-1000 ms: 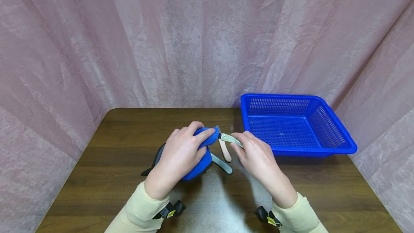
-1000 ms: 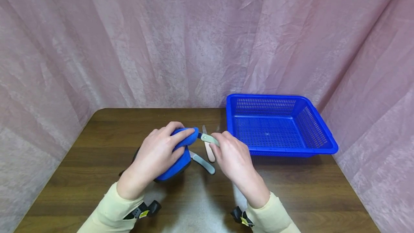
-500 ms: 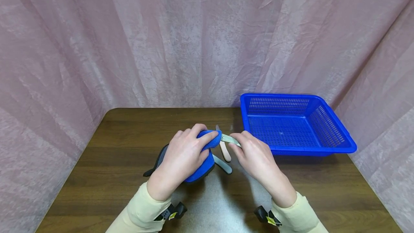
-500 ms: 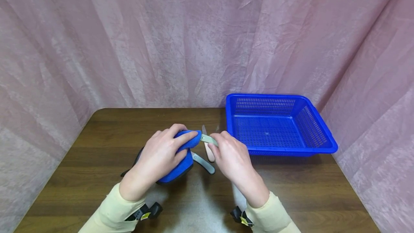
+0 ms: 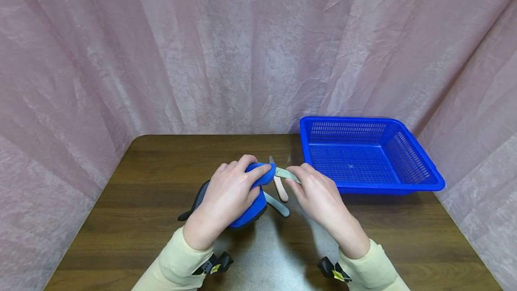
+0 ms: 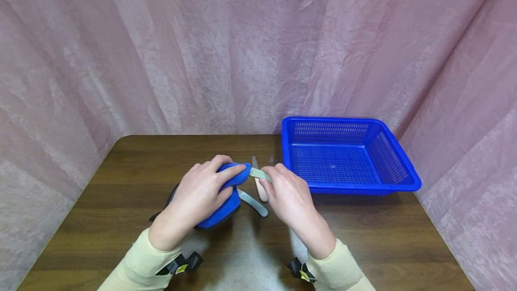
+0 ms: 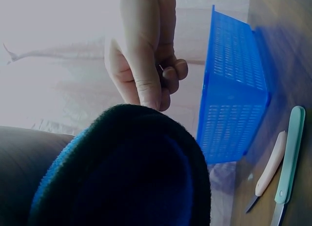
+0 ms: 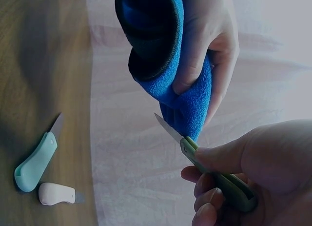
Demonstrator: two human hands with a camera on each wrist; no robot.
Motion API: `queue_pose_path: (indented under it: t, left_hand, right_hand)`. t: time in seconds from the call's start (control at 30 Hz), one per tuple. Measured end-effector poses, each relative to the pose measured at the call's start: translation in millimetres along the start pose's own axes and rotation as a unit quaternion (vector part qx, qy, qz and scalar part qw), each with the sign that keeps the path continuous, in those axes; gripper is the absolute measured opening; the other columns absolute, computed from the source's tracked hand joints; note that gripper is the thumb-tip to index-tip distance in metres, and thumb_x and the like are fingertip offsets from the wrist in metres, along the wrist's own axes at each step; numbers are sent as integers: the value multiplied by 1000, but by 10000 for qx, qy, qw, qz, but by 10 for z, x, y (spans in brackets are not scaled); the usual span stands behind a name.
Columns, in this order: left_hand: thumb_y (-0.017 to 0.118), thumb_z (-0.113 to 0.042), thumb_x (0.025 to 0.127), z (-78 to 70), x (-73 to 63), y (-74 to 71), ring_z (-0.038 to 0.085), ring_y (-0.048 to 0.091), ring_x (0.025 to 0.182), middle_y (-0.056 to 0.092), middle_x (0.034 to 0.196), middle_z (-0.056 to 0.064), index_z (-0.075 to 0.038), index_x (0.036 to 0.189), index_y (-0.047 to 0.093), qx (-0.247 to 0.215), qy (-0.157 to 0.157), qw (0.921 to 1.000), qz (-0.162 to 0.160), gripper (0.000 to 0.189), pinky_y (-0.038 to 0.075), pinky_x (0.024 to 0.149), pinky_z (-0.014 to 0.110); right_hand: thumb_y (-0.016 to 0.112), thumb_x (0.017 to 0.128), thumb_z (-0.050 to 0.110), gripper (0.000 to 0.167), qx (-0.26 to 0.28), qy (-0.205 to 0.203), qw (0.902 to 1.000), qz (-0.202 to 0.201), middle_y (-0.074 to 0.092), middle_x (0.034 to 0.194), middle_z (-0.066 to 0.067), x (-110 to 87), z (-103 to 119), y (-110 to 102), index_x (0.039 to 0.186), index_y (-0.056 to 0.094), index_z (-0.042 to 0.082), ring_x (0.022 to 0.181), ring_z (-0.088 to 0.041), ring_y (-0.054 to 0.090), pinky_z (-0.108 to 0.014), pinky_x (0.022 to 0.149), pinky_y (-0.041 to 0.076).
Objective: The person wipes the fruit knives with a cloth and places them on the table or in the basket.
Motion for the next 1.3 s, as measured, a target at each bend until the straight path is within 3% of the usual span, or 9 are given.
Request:
queue_pose_path:
  t: [0.4, 1.3]
  left_hand:
    - [86, -23, 96, 64, -2, -4, 31, 76, 100, 69, 134, 11, -28, 143, 77, -52, -217, 9995, 236, 47, 59, 83, 46]
    - [84, -19, 97, 240, -13, -31, 32, 75, 103, 68, 136, 12, -25, 144, 76, -108, -646, 9972, 362, 48, 58, 85, 50]
  right_hand:
    - [79, 103, 14, 16, -12, -12, 10000, -16, 67, 94, -3, -3, 0, 0, 118, 79, 8, 75, -19, 61, -40, 63, 53]
    - [79, 104, 15, 15, 9, -1, 10000, -12, 65, 92, -1, -4, 10, -16, 118, 79, 9, 73, -18, 58, -39, 62, 51]
Point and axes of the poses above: each hand's wrist, its own x-axis towards the middle knuckle, its own y-axis out of the palm, z = x × y, the point moved 3 cm from there along x, towards the middle knuckle
